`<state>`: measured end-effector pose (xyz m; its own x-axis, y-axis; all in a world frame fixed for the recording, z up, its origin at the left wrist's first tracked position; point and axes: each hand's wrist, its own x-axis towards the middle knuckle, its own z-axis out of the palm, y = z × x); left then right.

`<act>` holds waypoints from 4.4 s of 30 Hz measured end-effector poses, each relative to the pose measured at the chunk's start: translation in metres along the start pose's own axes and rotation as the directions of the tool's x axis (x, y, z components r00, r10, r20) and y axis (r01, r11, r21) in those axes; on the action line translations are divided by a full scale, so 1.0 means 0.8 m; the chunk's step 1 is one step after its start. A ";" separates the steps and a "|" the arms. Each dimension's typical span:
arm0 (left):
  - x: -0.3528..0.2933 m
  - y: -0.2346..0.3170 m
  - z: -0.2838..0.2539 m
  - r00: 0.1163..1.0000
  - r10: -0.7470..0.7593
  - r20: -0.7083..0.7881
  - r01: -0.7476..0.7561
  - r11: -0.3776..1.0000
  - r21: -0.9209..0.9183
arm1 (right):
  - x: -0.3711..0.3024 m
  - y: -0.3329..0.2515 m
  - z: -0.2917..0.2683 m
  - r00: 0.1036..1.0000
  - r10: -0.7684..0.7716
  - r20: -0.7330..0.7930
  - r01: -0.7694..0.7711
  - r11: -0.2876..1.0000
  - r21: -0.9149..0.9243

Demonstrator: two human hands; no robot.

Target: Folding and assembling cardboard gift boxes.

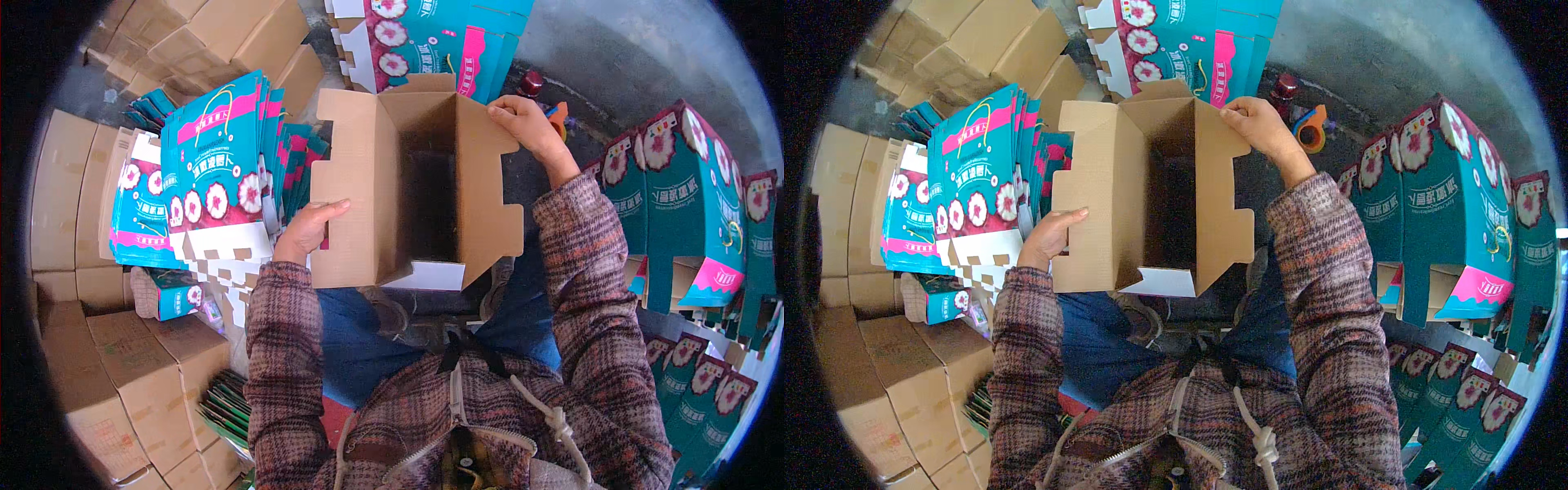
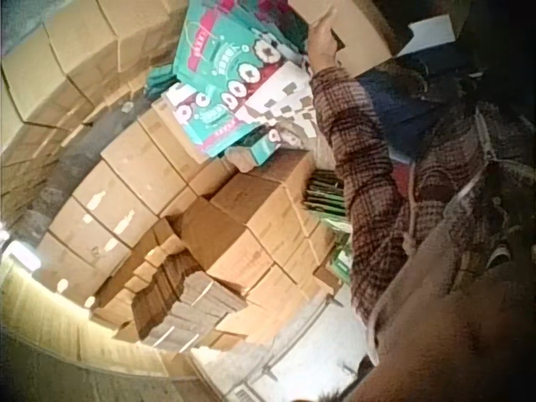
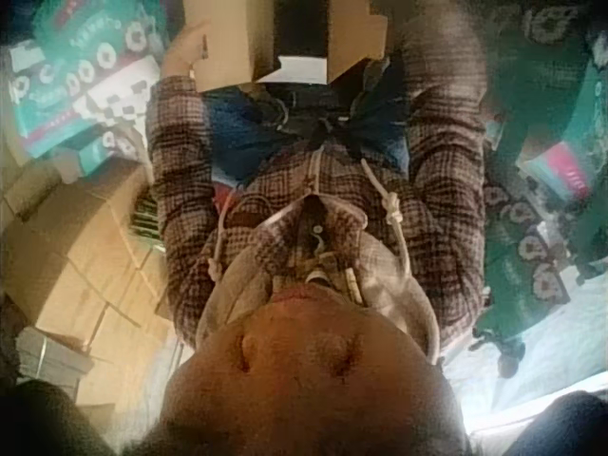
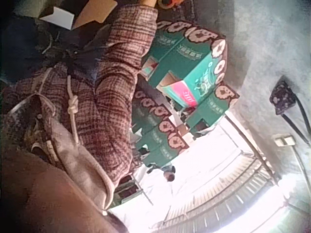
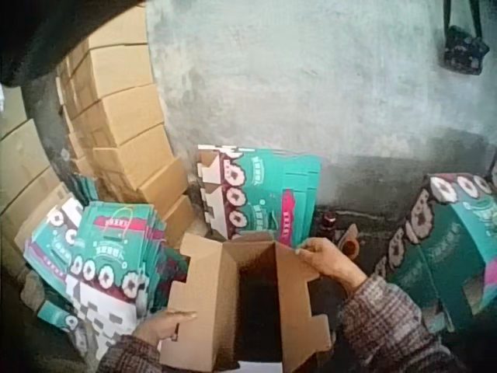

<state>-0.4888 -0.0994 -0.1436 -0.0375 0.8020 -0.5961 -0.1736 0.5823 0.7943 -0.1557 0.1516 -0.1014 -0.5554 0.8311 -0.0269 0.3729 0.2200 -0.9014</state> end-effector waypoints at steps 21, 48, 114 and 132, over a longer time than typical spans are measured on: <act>-0.008 -0.010 -0.003 0.962 0.254 0.098 -0.218 0.933 -0.285 | -0.096 -0.070 -0.055 0.962 -0.193 0.192 0.111 0.923 0.369; -0.021 0.017 0.039 0.960 0.278 0.023 -0.269 0.944 -0.189 | -0.093 -0.038 -0.058 0.983 -0.169 0.073 0.150 0.964 0.219; -0.047 0.024 0.063 0.979 0.163 0.122 -0.185 0.964 0.193 | -0.090 -0.046 -0.056 0.975 -0.207 -0.080 0.216 0.968 0.127; -0.017 0.049 0.192 0.844 0.489 0.219 -0.312 0.116 0.943 | 0.024 0.037 -0.016 0.994 0.094 -0.056 -0.068 0.930 0.361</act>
<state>-0.3438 -0.0670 -0.0867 0.0990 0.9911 -0.0888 0.9195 -0.0570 0.3890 -0.1456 0.1810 -0.1233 -0.4758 0.8752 -0.0873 0.1165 -0.0357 -0.9926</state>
